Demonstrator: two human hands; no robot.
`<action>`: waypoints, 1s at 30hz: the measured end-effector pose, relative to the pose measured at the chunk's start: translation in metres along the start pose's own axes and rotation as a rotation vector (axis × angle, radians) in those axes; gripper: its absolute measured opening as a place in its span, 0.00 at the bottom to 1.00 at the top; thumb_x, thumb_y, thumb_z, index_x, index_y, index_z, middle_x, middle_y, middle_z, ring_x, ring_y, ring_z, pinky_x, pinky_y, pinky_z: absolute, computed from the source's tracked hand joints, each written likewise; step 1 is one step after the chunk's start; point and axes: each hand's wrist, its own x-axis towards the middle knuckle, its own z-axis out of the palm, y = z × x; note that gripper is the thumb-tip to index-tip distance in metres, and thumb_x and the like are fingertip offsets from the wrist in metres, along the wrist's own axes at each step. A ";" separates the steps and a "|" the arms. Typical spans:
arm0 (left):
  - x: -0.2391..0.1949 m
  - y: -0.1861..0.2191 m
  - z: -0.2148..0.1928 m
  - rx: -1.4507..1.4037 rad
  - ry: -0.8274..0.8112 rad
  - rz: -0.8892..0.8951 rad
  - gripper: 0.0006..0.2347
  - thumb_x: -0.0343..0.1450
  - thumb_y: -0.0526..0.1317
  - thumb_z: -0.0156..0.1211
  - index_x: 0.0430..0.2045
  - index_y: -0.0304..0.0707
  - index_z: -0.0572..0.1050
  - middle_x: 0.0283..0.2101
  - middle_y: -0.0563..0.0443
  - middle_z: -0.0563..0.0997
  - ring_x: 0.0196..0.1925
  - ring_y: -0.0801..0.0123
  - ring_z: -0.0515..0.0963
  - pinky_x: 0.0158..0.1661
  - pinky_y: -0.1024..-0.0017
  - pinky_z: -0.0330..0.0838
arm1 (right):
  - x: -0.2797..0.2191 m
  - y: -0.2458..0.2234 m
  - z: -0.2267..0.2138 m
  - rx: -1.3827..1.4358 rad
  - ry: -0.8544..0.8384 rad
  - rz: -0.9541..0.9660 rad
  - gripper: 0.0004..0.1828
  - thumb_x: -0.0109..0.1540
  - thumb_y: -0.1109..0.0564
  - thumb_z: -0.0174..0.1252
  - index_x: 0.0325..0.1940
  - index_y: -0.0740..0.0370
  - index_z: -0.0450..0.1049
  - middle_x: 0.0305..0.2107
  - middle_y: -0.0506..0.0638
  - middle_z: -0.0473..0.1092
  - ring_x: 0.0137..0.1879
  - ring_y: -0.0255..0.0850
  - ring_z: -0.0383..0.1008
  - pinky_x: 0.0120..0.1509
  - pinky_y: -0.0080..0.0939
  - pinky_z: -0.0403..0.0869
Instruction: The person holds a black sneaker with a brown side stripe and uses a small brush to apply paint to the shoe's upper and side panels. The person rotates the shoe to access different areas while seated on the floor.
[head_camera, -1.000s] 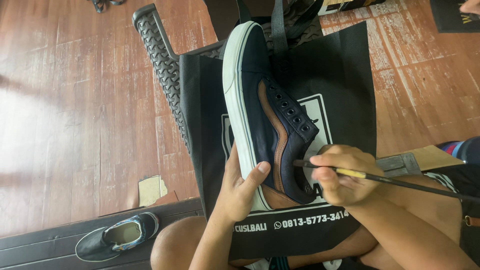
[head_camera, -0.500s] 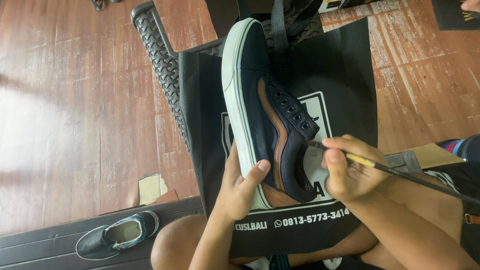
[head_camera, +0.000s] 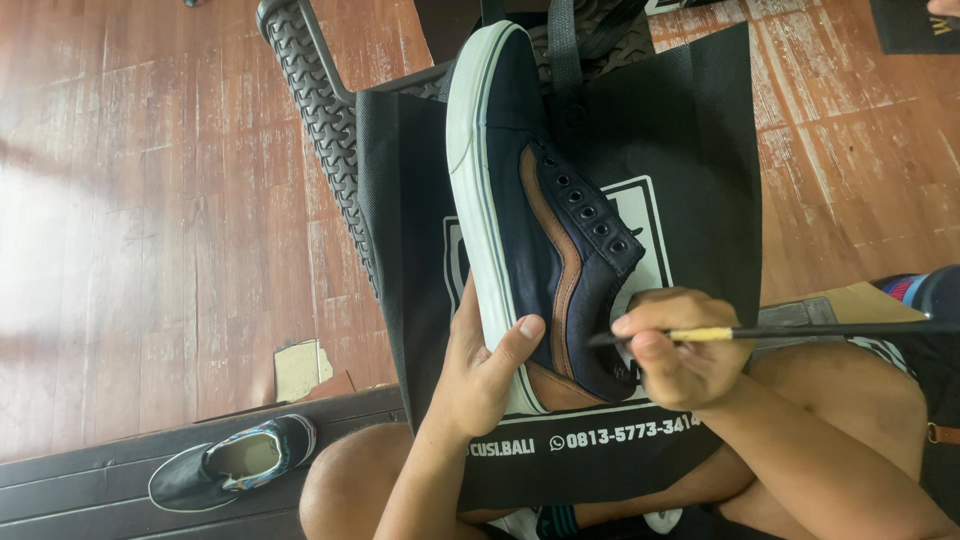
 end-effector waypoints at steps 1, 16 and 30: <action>0.000 0.002 0.000 0.000 0.000 0.001 0.47 0.57 0.62 0.55 0.66 0.30 0.46 0.63 0.21 0.60 0.58 0.29 0.68 0.48 0.38 0.65 | -0.001 0.001 -0.003 0.000 0.000 -0.001 0.10 0.59 0.60 0.48 0.32 0.68 0.74 0.08 0.44 0.62 0.10 0.28 0.52 0.12 0.27 0.56; 0.001 0.004 0.000 -0.001 -0.007 0.035 0.47 0.57 0.62 0.54 0.66 0.29 0.46 0.61 0.20 0.62 0.55 0.29 0.70 0.45 0.38 0.66 | 0.017 -0.001 -0.006 0.037 0.121 -0.009 0.07 0.58 0.59 0.55 0.30 0.66 0.75 0.07 0.42 0.60 0.10 0.25 0.49 0.14 0.26 0.54; -0.001 0.004 0.002 0.023 0.011 -0.005 0.47 0.57 0.62 0.54 0.66 0.29 0.47 0.62 0.20 0.62 0.57 0.28 0.69 0.47 0.37 0.66 | 0.035 -0.018 0.005 -0.043 0.056 -0.056 0.06 0.55 0.59 0.61 0.30 0.65 0.77 0.09 0.44 0.63 0.10 0.25 0.51 0.13 0.26 0.55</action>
